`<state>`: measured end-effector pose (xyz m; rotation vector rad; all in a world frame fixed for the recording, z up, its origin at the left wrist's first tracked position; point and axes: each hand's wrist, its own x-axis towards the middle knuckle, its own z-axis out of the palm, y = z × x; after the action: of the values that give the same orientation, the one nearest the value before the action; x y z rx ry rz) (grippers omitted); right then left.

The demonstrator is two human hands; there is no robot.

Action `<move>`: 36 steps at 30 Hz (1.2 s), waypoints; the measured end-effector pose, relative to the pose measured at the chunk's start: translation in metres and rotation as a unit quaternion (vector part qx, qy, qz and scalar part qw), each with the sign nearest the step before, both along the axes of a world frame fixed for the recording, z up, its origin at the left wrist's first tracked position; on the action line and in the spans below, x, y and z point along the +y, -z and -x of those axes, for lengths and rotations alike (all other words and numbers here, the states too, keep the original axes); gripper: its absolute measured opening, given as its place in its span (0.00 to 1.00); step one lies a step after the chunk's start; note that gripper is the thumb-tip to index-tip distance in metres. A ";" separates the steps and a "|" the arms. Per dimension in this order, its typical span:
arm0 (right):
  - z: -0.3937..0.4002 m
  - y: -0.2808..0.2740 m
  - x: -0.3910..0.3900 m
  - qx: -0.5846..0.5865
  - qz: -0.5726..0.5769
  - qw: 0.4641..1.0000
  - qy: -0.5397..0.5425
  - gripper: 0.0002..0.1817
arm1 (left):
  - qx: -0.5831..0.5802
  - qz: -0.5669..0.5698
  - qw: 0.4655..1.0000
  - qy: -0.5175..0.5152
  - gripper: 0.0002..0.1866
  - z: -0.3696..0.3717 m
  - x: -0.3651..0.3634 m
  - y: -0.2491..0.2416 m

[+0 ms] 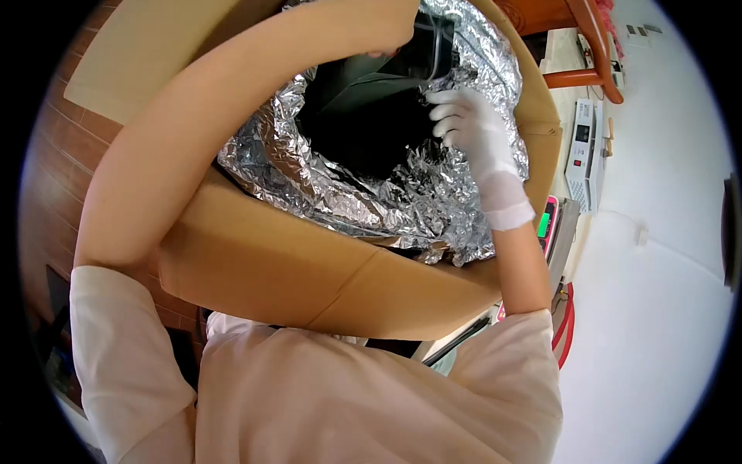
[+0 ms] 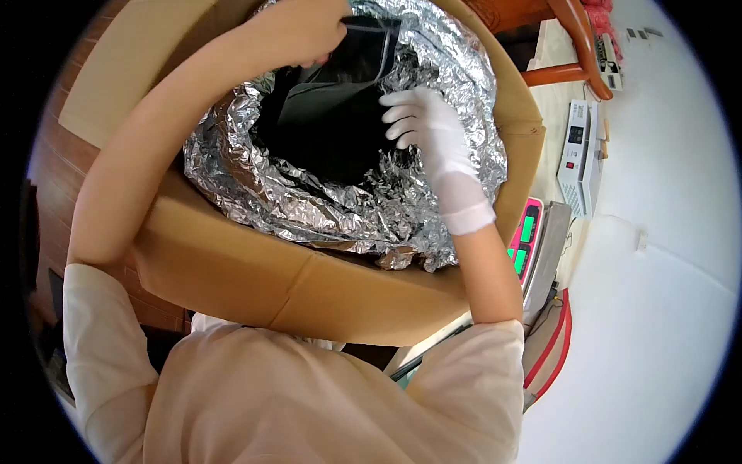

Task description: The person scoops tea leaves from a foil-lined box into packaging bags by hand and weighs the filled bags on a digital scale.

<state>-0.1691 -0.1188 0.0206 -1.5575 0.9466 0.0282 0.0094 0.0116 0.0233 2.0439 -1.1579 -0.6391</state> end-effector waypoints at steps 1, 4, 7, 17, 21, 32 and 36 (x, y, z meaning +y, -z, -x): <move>-0.002 0.019 0.001 0.046 0.016 0.999 0.000 0.22 | -0.108 0.020 0.994 0.011 0.10 -0.003 -0.001 0.006; -0.006 0.096 -0.002 0.185 -0.011 0.982 -0.022 0.17 | -0.199 0.044 0.979 0.003 0.11 -0.001 0.003 0.009; 0.010 0.213 -0.038 0.214 0.173 0.935 -0.222 0.24 | -0.184 -0.018 0.983 0.002 0.10 -0.003 -0.001 0.009; 0.003 0.276 0.001 0.202 0.165 0.876 -0.406 0.45 | -0.201 0.060 0.976 0.055 0.10 0.002 0.008 0.009; -0.009 0.232 0.022 0.238 0.064 0.870 -0.427 0.48 | -0.220 0.069 0.970 0.071 0.10 0.003 0.004 0.012; -0.001 0.196 0.041 0.144 -0.351 0.910 -0.169 0.24 | -0.240 0.093 0.962 0.093 0.10 0.001 0.003 0.008; 0.000 0.228 0.030 0.116 -0.466 0.877 0.023 0.19 | -0.246 0.095 0.959 0.100 0.10 -0.005 0.003 0.004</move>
<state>-0.1690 -0.0891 -0.2069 -0.6342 0.9436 0.5694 0.0146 0.0143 0.0198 1.9892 -1.6553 -0.0932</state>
